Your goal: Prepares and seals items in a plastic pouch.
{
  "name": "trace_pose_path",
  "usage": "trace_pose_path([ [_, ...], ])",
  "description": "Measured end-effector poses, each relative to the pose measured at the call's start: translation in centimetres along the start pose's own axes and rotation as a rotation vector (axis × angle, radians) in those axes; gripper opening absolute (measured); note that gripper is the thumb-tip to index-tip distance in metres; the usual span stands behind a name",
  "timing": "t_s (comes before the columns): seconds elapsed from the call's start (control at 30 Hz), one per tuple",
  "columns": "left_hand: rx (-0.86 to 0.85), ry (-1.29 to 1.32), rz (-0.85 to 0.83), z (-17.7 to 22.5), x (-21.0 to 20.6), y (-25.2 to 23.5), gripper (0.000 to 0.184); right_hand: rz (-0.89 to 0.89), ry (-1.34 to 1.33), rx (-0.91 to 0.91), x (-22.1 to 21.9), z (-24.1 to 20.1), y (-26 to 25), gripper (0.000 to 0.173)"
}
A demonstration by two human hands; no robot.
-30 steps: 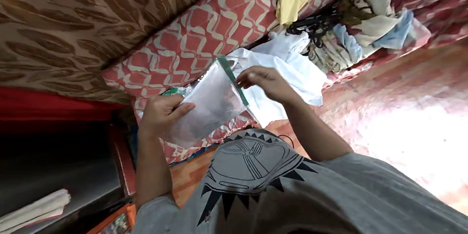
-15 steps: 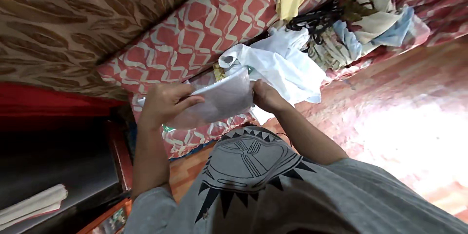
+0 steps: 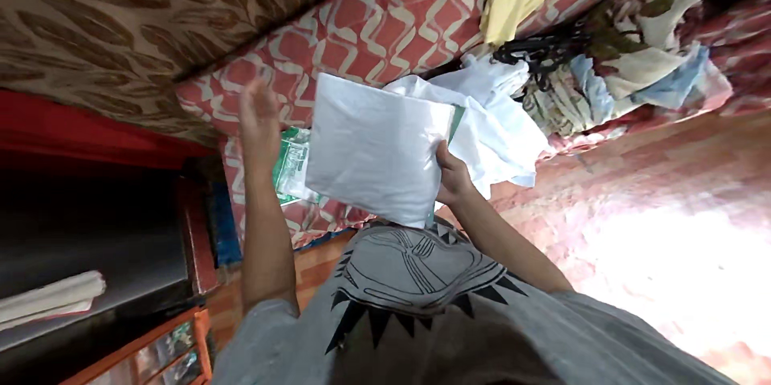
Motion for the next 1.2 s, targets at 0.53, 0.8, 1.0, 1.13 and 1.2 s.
trace_pose_path([
  [0.53,0.361,0.493,0.006,-5.7,-8.3,4.5,0.011,0.174,-0.188,0.032,5.2,-1.2,-0.4,0.07],
  [0.8,0.197,0.339,0.001,-2.0,-5.9,1.9,0.014,0.094,-0.198,0.087,4.9,-1.1,0.1,0.06],
  [1.0,0.122,0.189,0.094,-2.6,0.4,0.0,0.016,0.106,-0.089,0.114,6.5,-2.7,1.4,0.06],
  [1.13,0.195,-0.096,0.267,-6.6,8.6,0.6,0.029,0.35,0.021,0.201,11.8,-5.9,4.6,0.057],
  [1.2,0.271,-0.26,0.295,-8.7,11.9,1.8,0.037,0.447,0.049,0.26,14.3,-7.8,6.9,0.054],
])
Point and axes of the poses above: each hand's wrist, its own y-axis away from the middle knuckle, its own x-axis out of the back of the hand, z = x × y, the point moved 8 cm from there along -y, towards the middle knuckle, and after that the axes turned 6 degrees about -x, right-handed, at the moved point
